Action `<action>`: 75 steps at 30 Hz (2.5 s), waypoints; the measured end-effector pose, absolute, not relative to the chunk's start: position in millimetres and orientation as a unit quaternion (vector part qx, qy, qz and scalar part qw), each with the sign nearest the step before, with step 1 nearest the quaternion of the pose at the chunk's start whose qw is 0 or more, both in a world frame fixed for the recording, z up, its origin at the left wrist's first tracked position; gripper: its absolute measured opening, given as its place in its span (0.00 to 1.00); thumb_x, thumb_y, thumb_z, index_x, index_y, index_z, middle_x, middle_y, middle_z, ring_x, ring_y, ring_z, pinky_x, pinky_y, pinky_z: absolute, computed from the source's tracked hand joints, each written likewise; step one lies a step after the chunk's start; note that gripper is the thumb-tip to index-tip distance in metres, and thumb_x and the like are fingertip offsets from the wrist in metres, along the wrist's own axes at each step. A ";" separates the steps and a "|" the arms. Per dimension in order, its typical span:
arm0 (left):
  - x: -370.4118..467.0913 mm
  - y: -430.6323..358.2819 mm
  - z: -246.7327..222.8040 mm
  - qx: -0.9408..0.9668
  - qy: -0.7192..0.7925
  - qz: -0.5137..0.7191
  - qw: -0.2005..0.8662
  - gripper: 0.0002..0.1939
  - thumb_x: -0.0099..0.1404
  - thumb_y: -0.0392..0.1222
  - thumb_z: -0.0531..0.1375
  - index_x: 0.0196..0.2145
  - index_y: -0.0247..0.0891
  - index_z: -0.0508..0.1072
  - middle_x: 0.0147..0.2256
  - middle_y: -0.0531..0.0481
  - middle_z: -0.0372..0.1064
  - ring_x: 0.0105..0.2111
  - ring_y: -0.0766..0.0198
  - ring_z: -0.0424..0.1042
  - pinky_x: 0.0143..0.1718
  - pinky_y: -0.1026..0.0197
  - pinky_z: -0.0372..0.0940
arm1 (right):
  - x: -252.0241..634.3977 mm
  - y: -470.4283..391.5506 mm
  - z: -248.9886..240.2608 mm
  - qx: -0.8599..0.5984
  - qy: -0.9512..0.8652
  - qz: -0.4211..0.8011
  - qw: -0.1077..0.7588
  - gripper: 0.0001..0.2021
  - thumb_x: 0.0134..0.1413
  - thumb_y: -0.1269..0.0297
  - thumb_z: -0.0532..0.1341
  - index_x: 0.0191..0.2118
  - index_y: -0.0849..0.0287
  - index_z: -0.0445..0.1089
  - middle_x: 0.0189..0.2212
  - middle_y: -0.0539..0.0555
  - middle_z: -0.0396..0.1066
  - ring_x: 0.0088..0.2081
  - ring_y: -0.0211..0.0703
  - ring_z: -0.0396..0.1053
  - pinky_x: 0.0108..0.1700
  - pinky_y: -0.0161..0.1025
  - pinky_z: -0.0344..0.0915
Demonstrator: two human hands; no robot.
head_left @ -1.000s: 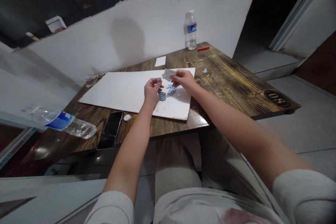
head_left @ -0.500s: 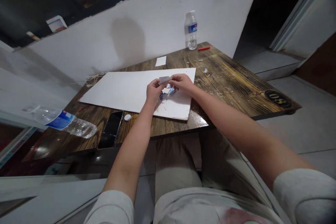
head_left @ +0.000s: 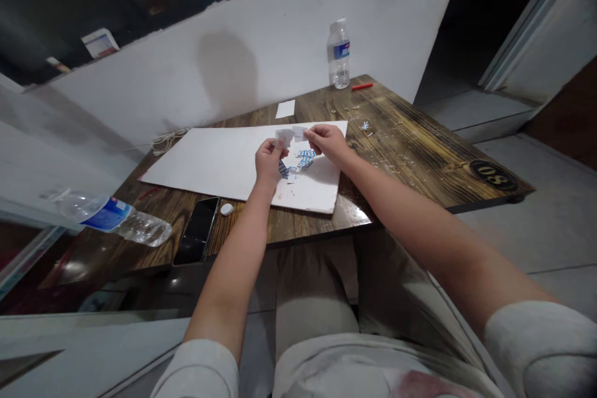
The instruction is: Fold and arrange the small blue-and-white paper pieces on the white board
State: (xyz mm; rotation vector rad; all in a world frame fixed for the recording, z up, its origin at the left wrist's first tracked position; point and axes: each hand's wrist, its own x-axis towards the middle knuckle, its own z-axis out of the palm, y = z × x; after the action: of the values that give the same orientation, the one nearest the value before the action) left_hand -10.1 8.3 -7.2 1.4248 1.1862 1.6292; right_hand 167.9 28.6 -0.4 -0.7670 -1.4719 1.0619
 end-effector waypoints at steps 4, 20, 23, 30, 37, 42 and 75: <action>-11.5 10.4 -7.3 0.545 0.462 0.621 0.322 0.13 0.59 0.52 0.66 0.36 0.42 0.74 0.30 0.51 0.75 0.30 0.65 0.74 0.32 0.62 0.64 | 170.7 33.8 -1.0 -0.317 -0.593 0.471 0.570 0.20 0.50 0.44 0.65 0.26 0.58 0.66 0.20 0.48 0.68 0.17 0.30 0.60 0.19 0.31 0.56; -5.9 0.8 -1.0 0.592 0.390 0.619 0.337 0.14 0.57 0.44 0.67 0.43 0.43 0.75 0.42 0.45 0.76 0.48 0.56 0.74 0.52 0.52 0.66 | 172.2 33.1 -0.1 -0.297 -0.584 0.523 0.546 0.21 0.46 0.56 0.69 0.46 0.58 0.72 0.39 0.56 0.77 0.33 0.38 0.73 0.27 0.31 0.67; -7.1 1.7 -1.3 0.602 0.388 0.617 0.326 0.16 0.57 0.45 0.67 0.44 0.44 0.75 0.46 0.44 0.75 0.53 0.54 0.71 0.54 0.52 0.64 | 172.1 34.6 -2.5 -0.286 -0.597 0.511 0.549 0.21 0.46 0.56 0.69 0.47 0.58 0.73 0.42 0.57 0.76 0.36 0.40 0.73 0.30 0.33 0.69; -14.7 5.6 -3.9 0.650 0.432 0.592 0.201 0.18 0.60 0.47 0.64 0.48 0.45 0.74 0.55 0.46 0.70 0.59 0.56 0.65 0.61 0.51 0.58 | 174.0 43.3 -7.6 -0.311 -0.664 0.389 0.558 0.21 0.51 0.52 0.66 0.49 0.56 0.73 0.50 0.58 0.74 0.45 0.46 0.72 0.47 0.45 0.70; -12.2 -1.5 -2.1 0.638 0.585 0.493 0.091 0.13 0.65 0.39 0.56 0.45 0.41 0.75 0.48 0.45 0.74 0.48 0.57 0.72 0.53 0.53 0.64 | 174.3 33.7 -14.7 -0.362 -0.856 0.190 0.317 0.47 0.37 0.46 0.73 0.65 0.52 0.59 0.64 0.60 0.58 0.65 0.62 0.53 0.64 0.57 0.51; -12.0 -9.2 1.8 0.608 0.731 0.303 0.064 0.15 0.65 0.51 0.56 0.41 0.41 0.77 0.39 0.42 0.75 0.42 0.51 0.73 0.45 0.52 0.64 | 170.5 25.3 -14.7 -0.369 -0.901 0.143 0.176 0.40 0.46 0.44 0.68 0.64 0.52 0.61 0.61 0.60 0.64 0.61 0.65 0.58 0.60 0.57 0.55; -7.5 -2.1 0.8 0.490 0.590 0.565 0.302 0.15 0.65 0.52 0.54 0.39 0.39 0.73 0.38 0.46 0.72 0.32 0.65 0.73 0.19 0.70 0.60 | 160.0 40.6 -10.8 -0.243 -0.510 0.546 0.618 0.18 0.35 0.55 0.74 0.30 0.57 0.69 0.29 0.50 0.72 0.33 0.39 0.71 0.39 0.41 0.71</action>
State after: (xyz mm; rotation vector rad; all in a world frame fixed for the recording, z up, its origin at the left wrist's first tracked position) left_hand -7.5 -2.1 0.8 1.2998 1.5655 1.4991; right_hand 160.0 40.6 -10.8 -0.5588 -1.1743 1.2575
